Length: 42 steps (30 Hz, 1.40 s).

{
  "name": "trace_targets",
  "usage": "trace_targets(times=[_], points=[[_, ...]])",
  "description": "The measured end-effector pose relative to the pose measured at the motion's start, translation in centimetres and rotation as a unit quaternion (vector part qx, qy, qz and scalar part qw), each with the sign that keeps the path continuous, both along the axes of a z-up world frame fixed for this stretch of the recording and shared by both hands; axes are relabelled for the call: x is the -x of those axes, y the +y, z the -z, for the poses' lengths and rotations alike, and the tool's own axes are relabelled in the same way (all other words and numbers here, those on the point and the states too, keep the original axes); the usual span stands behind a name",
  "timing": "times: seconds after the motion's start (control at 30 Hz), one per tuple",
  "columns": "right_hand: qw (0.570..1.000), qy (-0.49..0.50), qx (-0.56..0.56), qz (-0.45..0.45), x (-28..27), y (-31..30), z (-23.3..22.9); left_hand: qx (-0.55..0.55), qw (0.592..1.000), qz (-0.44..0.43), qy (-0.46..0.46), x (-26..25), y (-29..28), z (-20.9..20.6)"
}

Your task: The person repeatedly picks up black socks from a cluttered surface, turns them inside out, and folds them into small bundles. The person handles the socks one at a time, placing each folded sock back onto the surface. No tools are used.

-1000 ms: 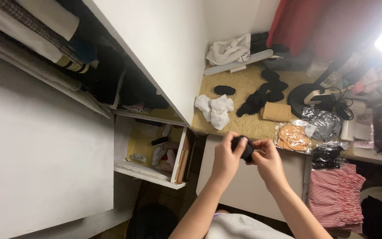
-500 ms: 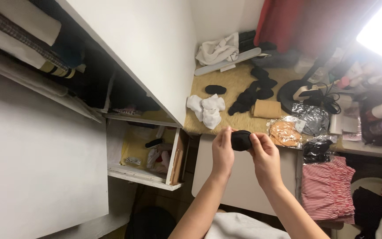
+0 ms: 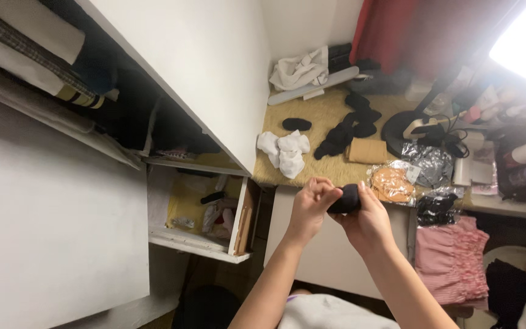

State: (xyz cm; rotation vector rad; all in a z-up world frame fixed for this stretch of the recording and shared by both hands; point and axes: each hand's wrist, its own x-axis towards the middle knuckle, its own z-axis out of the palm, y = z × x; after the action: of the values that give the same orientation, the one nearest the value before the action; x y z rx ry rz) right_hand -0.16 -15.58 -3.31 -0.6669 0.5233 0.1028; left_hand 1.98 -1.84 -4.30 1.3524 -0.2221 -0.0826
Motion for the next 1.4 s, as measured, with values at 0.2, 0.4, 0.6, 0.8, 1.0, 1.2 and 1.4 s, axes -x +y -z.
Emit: trace_targets(times=[0.2,0.4,0.6,0.8,1.0,1.2,1.4], points=[[0.999,-0.014,-0.037,0.028,-0.3,0.6,0.4,0.015,0.987,-0.096,0.125,0.7,-1.8,-1.0],[0.994,-0.066,-0.076,0.043,-0.3,-0.3,1.1,0.002,0.958,-0.067,0.279,0.3,-2.1,-1.4],[0.974,-0.159,0.145,0.071,0.0,-0.7,1.9,-0.049,0.986,-0.067,0.147,1.1,-1.6,-2.4],[0.905,-0.208,0.336,0.159,-0.2,0.0,1.5,0.032,0.987,-0.095,0.126,3.2,-0.8,-2.7],[0.868,-0.227,0.426,0.114,1.4,2.4,0.4,0.045,0.991,-0.069,0.109,3.3,-1.6,-1.9],[0.853,-0.216,0.475,0.01,2.0,2.8,0.0,0.102,0.978,-0.101,0.153,2.5,-2.1,-2.0],[0.899,-0.196,0.391,0.002,1.3,2.4,2.0,0.041,0.985,-0.133,0.104,1.5,-2.2,-1.5]])
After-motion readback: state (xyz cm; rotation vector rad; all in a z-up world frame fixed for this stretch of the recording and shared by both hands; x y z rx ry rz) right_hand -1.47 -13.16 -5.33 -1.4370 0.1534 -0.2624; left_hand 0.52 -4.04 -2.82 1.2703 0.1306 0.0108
